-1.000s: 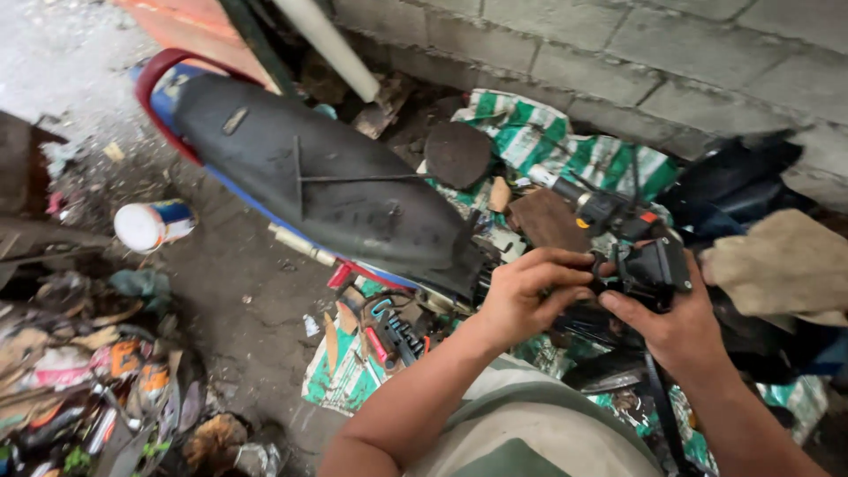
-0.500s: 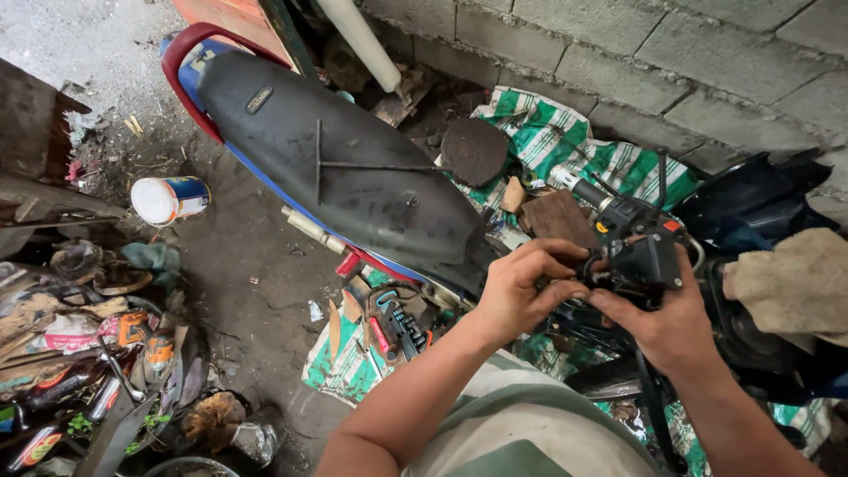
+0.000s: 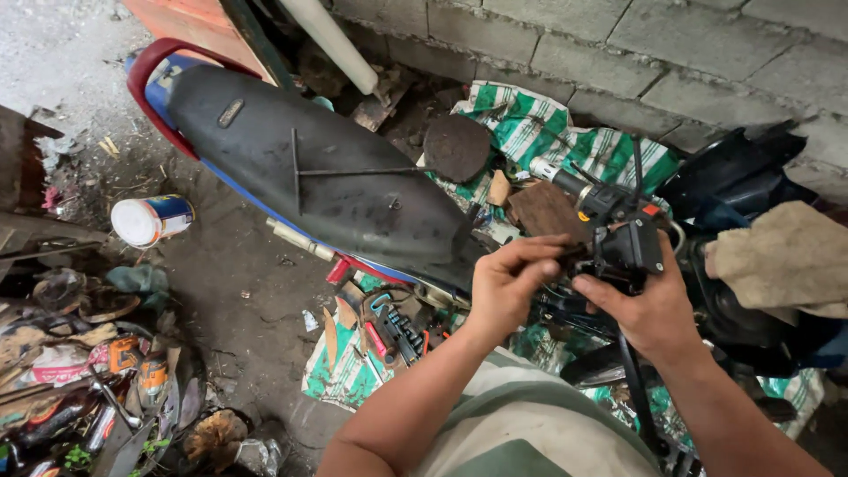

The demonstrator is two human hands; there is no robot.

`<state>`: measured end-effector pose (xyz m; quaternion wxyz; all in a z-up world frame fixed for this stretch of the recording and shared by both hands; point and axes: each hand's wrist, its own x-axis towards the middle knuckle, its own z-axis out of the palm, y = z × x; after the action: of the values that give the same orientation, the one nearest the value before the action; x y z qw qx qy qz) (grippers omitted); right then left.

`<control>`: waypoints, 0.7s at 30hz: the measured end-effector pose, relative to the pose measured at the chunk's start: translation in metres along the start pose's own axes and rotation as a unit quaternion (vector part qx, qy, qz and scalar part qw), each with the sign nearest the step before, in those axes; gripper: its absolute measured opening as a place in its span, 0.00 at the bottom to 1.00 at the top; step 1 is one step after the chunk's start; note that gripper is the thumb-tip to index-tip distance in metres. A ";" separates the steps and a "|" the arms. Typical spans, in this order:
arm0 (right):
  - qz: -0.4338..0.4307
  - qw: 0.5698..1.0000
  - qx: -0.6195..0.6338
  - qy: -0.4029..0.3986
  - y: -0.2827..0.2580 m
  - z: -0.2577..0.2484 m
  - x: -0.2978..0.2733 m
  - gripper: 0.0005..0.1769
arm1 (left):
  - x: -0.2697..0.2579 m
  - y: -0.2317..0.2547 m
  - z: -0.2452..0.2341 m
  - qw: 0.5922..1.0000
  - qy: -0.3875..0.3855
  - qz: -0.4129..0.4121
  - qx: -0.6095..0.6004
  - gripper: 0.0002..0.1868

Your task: Repairing or adjusting the handlebar and brake assembly of a motorcycle using a T-handle wrench

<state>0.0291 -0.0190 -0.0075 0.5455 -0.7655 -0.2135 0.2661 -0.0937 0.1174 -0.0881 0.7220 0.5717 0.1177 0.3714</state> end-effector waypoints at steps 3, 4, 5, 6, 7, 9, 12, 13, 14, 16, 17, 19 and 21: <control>0.023 1.000 0.018 -0.008 0.005 -0.001 0.004 0.38 | -0.002 -0.035 -0.004 0.961 0.072 -0.129 -0.234 0.07; 0.027 0.996 0.079 -0.038 0.016 -0.003 0.007 0.32 | -0.003 -0.042 -0.007 0.939 0.085 -0.145 -0.301 0.09; 0.031 0.987 0.140 -0.067 0.026 -0.005 0.010 0.26 | -0.003 -0.048 -0.010 0.912 0.099 -0.159 -0.366 0.12; 0.032 0.987 0.139 -0.069 0.028 -0.006 0.011 0.26 | -0.004 -0.054 -0.012 0.911 0.101 -0.159 -0.366 0.12; 0.051 0.975 0.190 -0.107 0.030 -0.007 0.013 0.33 | -0.006 -0.060 -0.014 0.897 0.115 -0.182 -0.386 0.11; 0.073 0.957 0.239 -0.147 0.019 0.001 0.011 0.39 | -0.012 -0.084 -0.017 0.880 0.131 -0.205 -0.407 0.10; -0.008 0.923 0.357 -0.143 -0.008 0.024 0.008 0.18 | -0.024 -0.112 -0.017 0.863 0.183 -0.231 -0.411 0.10; -0.010 0.915 0.372 -0.159 -0.009 0.028 0.010 0.20 | -0.028 -0.106 -0.015 0.858 0.180 -0.245 -0.413 0.10; -0.013 0.905 0.387 -0.176 -0.011 0.032 0.012 0.22 | -0.030 -0.099 -0.015 0.855 0.176 -0.258 -0.415 0.11; -0.008 0.888 0.402 -0.225 0.022 0.025 0.023 0.33 | -0.028 -0.073 -0.018 0.861 0.178 -0.261 -0.399 0.10; -0.003 0.868 0.416 -0.272 0.039 0.022 0.029 0.44 | -0.027 -0.060 -0.020 0.866 0.178 -0.265 -0.383 0.09; 0.015 0.845 0.437 -0.308 0.046 0.025 0.036 0.45 | -0.036 -0.070 -0.028 0.861 0.183 -0.281 -0.382 0.09; 0.034 0.820 0.457 -0.343 0.048 0.032 0.039 0.46 | -0.044 -0.079 -0.039 0.855 0.189 -0.297 -0.381 0.08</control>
<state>0.0408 0.0130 -0.0687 0.7151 -0.2940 -0.2144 0.5969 -0.1155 0.1117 -0.1842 0.9232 0.1080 0.2653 0.2561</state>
